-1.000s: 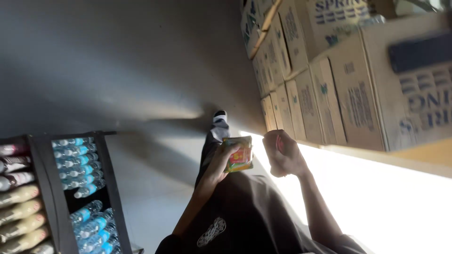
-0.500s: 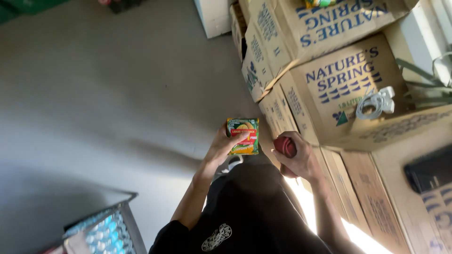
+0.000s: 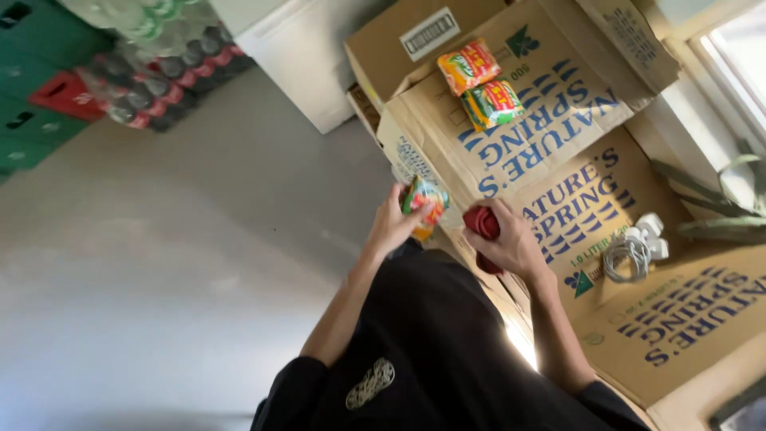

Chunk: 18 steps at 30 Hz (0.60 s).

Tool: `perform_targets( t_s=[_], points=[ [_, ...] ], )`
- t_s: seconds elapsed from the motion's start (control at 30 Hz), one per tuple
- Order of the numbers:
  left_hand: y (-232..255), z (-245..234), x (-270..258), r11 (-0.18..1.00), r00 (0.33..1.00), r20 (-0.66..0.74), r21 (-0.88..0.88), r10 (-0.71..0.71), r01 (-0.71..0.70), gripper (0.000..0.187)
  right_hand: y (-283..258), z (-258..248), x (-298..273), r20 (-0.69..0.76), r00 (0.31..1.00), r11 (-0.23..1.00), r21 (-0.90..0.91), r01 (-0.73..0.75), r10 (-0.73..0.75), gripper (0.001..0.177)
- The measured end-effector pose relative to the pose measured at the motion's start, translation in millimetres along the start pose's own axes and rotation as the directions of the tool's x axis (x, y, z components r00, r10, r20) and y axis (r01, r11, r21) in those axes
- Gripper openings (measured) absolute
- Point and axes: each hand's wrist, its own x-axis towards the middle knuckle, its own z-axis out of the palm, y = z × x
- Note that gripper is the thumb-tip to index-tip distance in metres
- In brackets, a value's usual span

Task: Picking up juice sachets from a shelf, wiping them with a cloth, and placing them into a cardboard box for organization.

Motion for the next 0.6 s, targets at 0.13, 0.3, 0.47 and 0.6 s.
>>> perform_targets(
  t_s=[0.13,0.3,0.47,0.6],
  points=[
    [11,17,70,0.986,0.987,0.155,-0.164,0.032,-0.007,0.060,0,-7,35,0.019,0.982,0.982,-0.027,-0.188,0.189,0.049],
    [12,76,139,0.939,0.899,0.328,-0.279,0.289,-0.200,0.054,19,0,57,-0.036,0.903,0.902,0.087,-0.423,0.428,0.051],
    [39,74,153,0.818,0.706,0.530,0.041,0.470,-0.574,0.080,46,20,58,-0.334,0.787,0.845,0.341,-0.413,0.519,0.058],
    [83,21,186,0.795,0.612,0.740,0.180,0.278,-0.579,0.059,21,37,63,-0.558,0.734,0.917,0.154,-0.367,0.387,0.058]
  ],
)
